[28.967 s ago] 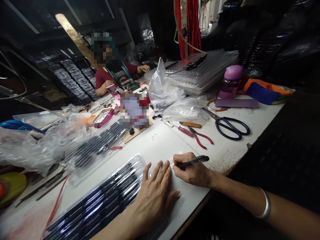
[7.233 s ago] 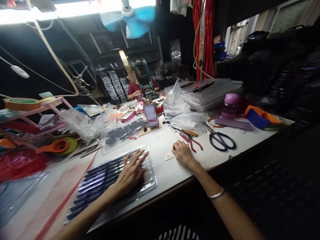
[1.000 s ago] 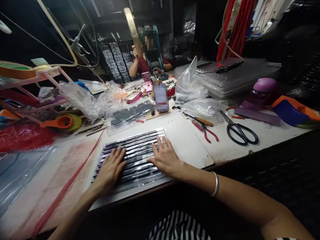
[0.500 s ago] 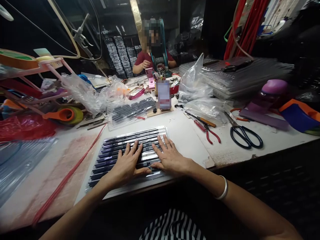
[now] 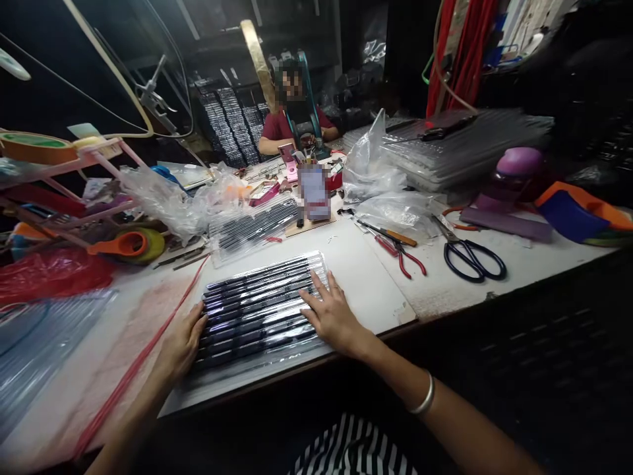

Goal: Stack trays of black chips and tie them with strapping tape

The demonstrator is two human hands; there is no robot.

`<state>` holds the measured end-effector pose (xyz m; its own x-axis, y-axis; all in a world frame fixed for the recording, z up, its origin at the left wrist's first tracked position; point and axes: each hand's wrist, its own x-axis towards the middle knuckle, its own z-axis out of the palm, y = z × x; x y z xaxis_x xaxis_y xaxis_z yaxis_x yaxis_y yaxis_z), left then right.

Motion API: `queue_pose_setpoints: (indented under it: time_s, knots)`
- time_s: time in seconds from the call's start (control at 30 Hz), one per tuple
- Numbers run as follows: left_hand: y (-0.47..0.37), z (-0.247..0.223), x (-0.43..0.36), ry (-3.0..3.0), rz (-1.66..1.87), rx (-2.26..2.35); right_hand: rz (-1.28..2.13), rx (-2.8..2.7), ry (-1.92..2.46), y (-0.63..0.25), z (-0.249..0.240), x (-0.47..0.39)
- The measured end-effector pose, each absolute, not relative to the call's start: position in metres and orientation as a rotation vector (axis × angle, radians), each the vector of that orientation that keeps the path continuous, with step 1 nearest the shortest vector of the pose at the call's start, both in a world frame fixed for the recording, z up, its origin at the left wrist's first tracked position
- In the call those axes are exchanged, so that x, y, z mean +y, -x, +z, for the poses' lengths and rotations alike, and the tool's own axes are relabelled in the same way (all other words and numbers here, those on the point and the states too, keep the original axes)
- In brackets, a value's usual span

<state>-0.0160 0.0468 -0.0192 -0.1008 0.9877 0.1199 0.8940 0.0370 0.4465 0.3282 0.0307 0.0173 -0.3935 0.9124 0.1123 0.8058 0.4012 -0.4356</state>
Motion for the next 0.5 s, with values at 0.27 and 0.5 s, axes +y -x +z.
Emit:
queue_pose_setpoints:
  time_s: [0.27,0.5]
  knots:
    - [-0.049,-0.001,0.062,-2.318,0.496,1.655,0.318,-1.598,1.609,-0.388,0.000,-0.085]
    - [-0.146,0.007,0.073,-2.305,0.537,1.372,1.351,-0.550,1.286,-0.438,0.003,-0.151]
